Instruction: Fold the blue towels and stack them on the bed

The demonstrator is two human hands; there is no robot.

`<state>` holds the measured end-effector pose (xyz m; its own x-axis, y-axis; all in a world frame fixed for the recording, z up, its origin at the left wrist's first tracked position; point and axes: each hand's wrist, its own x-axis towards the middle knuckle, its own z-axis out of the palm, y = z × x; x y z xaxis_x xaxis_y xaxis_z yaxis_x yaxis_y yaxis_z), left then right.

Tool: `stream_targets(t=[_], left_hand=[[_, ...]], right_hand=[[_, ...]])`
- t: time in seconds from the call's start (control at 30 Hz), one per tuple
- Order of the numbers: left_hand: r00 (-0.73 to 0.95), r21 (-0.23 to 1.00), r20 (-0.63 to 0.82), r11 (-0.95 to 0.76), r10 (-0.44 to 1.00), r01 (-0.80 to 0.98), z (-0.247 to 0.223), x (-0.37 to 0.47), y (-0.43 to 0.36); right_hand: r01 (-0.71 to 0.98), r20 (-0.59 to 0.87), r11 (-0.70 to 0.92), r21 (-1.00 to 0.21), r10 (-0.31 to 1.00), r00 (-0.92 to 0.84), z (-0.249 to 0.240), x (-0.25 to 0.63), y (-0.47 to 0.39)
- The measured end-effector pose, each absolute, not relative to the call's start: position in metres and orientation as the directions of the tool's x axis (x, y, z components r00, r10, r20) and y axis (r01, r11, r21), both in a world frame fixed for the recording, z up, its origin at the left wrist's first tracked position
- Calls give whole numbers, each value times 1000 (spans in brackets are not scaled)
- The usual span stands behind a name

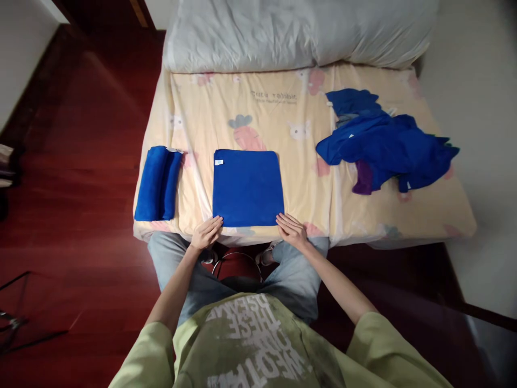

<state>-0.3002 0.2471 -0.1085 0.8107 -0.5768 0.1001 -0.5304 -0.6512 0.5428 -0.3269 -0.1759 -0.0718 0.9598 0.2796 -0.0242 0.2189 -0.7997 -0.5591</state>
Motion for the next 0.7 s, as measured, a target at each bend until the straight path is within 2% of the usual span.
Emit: stream_targets(t=[0.2, 0.37, 0.53, 0.7], left_hand=[[781, 548, 280, -575, -558, -607, -102, -299, 246], [805, 624, 223, -554, -550, -551, -83, -290, 249], [832, 718, 168, -512, -530, -471, -76, -290, 243], [937, 791, 175, -524, -302, -316, -88, -298, 226]], right_hand=[[483, 297, -711, -511, 381, 875, -75, -322, -180], [553, 358, -693, -462, 425, 831, -73, -316, -181], [465, 403, -695, -548, 268, 875, -92, -320, -168], [378, 417, -651, -659, 102, 903, -103, -322, -154]])
